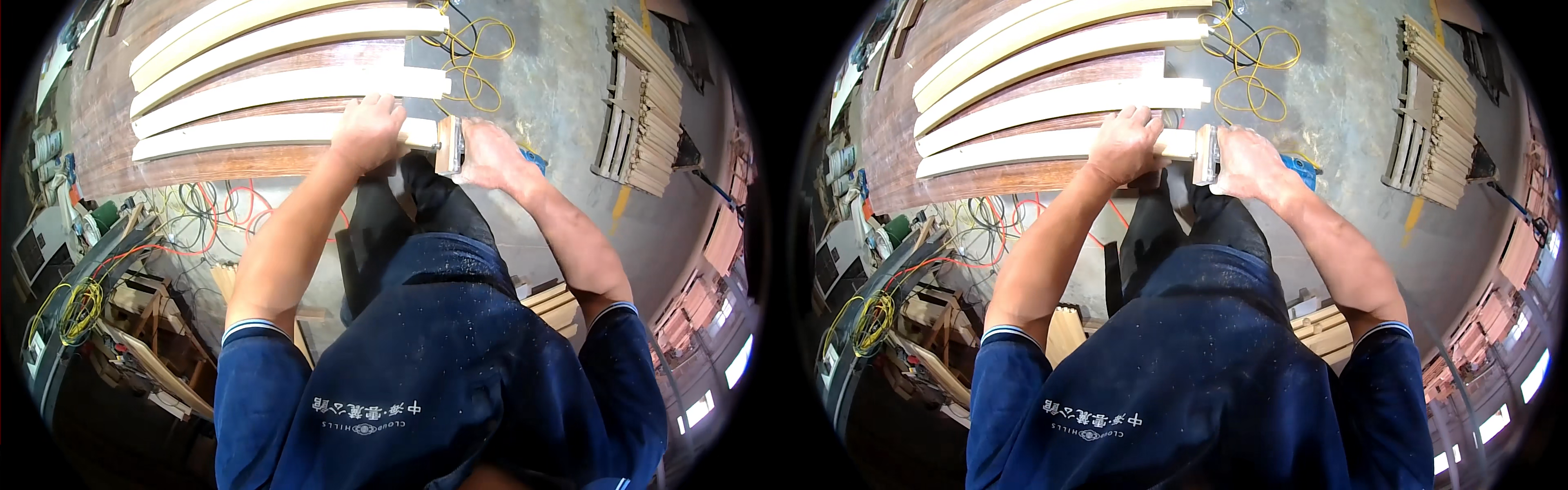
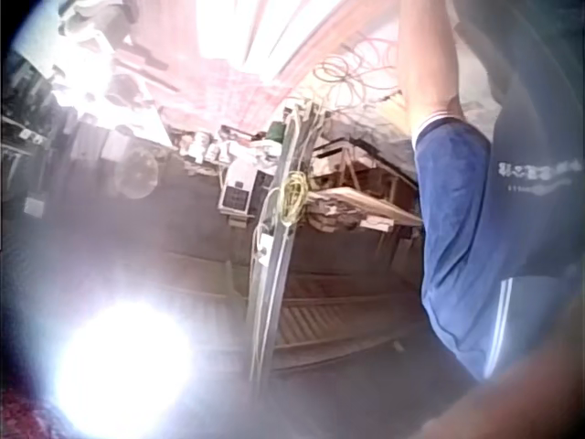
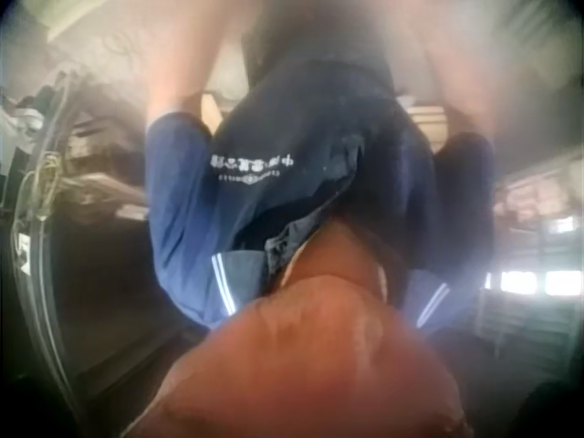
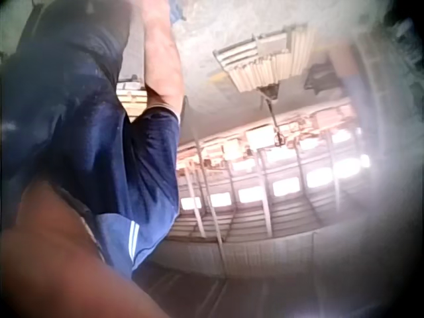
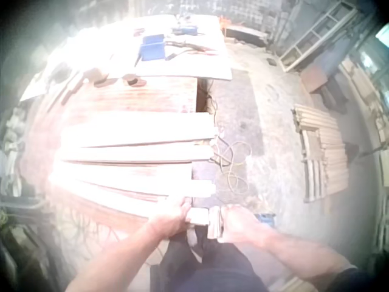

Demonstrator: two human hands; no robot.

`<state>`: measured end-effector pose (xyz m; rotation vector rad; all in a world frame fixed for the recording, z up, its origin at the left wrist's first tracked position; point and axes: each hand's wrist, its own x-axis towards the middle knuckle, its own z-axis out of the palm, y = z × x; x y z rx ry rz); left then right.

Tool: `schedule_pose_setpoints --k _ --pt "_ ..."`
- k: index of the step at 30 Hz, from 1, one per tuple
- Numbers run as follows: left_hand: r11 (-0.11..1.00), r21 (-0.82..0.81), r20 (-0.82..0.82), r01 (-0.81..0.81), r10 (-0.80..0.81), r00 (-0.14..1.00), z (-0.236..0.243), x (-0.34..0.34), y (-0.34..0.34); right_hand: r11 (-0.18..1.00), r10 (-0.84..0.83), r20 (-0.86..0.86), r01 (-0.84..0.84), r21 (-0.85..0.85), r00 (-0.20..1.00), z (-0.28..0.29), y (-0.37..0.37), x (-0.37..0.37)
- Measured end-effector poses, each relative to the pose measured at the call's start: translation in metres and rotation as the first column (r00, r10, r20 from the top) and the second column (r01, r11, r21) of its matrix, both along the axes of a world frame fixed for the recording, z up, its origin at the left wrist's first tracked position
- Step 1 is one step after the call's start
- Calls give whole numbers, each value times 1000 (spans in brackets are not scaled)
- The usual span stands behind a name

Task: The person picks up several wooden planks from a pallet, brings them to a workbench, and uses a handheld power router to edge a series of curved wood components one at a time before returning them to a pallet.

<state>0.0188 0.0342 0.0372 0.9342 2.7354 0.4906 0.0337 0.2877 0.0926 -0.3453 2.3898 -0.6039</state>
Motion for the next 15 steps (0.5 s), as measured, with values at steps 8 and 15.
schedule_pose_setpoints --k 8,15 --pt "995 95 -244 -37 60 968 -12 6 0 998 -3 172 -8 67 985 15 -11 -8" --pt "998 26 -236 -61 65 970 -13 11 3 988 -4 182 -24 151 983 7 -11 -7"
